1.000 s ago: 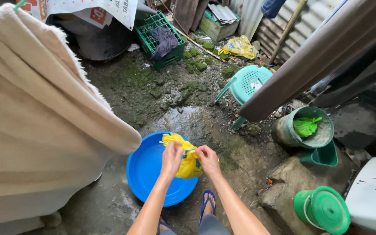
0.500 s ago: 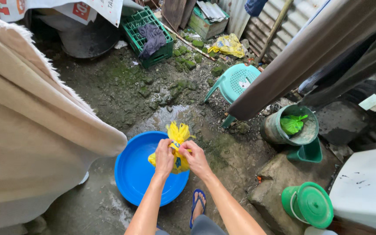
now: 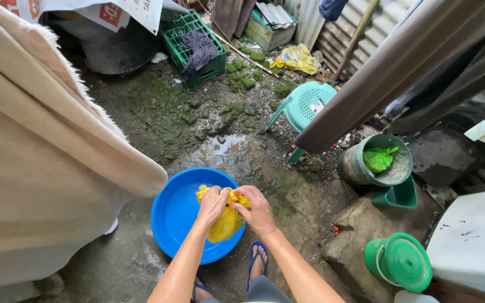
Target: The person washes clothing items in a blue basin, moves a mop into the basin to rinse it, and handles various plastic bags and clothes in an outdoor laundry area.
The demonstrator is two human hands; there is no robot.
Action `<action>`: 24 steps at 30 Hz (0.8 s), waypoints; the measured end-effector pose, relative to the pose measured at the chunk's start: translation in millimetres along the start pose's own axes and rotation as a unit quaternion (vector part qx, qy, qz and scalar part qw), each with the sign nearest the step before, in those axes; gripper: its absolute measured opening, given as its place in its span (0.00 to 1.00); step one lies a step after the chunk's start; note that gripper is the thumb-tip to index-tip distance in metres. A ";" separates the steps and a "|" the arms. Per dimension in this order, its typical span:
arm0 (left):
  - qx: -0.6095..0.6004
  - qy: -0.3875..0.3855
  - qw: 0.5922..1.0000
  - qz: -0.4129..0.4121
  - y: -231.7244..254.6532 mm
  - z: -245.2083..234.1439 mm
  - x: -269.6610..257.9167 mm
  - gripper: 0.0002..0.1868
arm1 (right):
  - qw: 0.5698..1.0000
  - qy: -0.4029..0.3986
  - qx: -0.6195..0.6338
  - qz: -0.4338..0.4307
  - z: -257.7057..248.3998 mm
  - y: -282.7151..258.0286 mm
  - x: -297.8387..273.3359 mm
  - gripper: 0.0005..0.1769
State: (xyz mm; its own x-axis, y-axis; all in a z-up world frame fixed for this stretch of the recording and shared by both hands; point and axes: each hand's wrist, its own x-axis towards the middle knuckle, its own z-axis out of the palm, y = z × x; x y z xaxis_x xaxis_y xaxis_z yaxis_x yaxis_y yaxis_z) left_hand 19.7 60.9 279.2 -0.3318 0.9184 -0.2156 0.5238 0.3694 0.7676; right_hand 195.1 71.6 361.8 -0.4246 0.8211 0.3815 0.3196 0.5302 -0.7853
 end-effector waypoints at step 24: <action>-0.004 0.063 0.998 0.024 11.6 -22.7 3.4 0.14 | 0.997 -0.062 0.006 0.045 -14.5 6.5 15.0 0.13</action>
State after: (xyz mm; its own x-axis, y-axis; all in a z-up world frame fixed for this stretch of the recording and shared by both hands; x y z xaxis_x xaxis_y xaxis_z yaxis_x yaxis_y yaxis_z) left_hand 6.8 65.1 301.0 -0.4028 0.9097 -0.1007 0.5361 0.3237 0.7796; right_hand 203.1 90.4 369.5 -0.4960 0.8326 0.2465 0.3517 0.4522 -0.8196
